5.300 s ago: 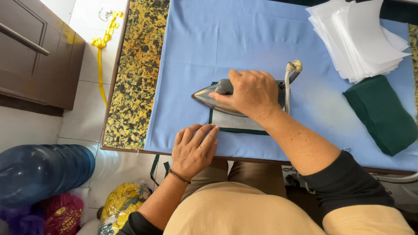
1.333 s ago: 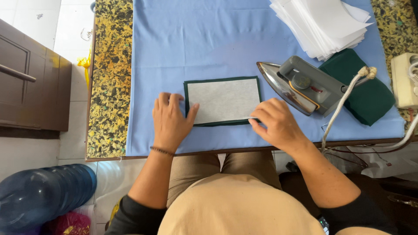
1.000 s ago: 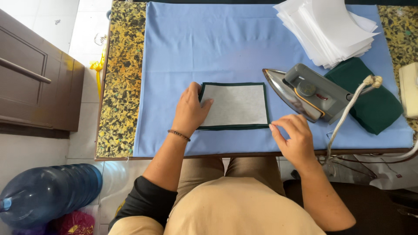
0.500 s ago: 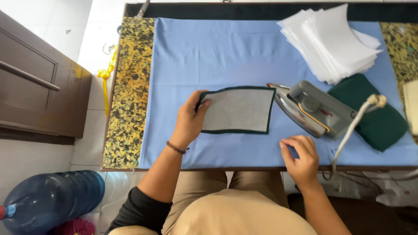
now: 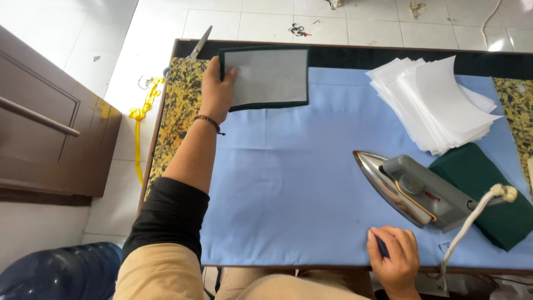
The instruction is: The person irons a stack of dark green fabric pieces on a blue-covered table. They place a white sheet over each piece, press it with an iron, and then move the finished piece to a pile on the left.
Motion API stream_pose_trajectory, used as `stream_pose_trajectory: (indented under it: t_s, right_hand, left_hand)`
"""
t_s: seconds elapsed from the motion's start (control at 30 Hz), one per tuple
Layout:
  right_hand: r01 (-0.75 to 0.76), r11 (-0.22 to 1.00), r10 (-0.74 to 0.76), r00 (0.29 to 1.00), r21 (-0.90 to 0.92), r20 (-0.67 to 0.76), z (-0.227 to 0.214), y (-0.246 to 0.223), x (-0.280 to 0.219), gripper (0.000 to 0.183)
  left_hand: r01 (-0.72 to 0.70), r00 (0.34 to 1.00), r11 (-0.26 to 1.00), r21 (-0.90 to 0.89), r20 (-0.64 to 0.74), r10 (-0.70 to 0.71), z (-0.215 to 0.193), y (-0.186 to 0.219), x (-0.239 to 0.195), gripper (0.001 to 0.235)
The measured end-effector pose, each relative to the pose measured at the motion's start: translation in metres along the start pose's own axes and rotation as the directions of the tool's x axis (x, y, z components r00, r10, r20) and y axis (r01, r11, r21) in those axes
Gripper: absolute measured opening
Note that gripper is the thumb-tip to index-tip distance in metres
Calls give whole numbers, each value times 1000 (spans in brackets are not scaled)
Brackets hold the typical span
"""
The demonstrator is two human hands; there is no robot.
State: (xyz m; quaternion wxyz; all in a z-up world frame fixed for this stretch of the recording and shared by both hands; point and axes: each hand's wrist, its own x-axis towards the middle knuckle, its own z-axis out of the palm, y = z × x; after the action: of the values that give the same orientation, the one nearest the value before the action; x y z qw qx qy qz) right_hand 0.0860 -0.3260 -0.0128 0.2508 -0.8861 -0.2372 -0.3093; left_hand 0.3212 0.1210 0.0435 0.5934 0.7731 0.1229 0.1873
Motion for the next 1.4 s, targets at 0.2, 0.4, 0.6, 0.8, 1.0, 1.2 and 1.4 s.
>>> stream_pose_trajectory:
  t_s: [0.2,0.4,0.6,0.8,1.0,1.2,1.4]
  right_hand:
    - [-41,999,41,999,-2,-10,5,4,-4,4]
    - [-66,990,53,993,125,108,-11,2,18,9]
    - [27,991,-75,922,-131,-380,-115,51,50,40]
    - [-368,929,367,930,44,31,-146,168,58,16]
    - [-327,941,336,929,-82,154,-104,197,43,34]
    - [-315,949,297,878,-14,376,-109,220,42,14]
    - [-526,850,463,759,12,458,-112,215,58,9]
  left_hand:
    - [137,980,917,375,82,-180,-8,-53,29,12]
    - [-347,894,704,619,-7,447,-3,-76,25,94]
    - [-590,807,649,481,324,493,27,33,-69,68]
    - [-758,647,553,345,510,568,83,47,-152,62]
    - [-742,637,596,307,599,485,122,58,-237,56]
    - [-722,633,669,178,562,533,138,80,-289,32]
    - [-737,576,668,103,614,540,164,59,-341,23]
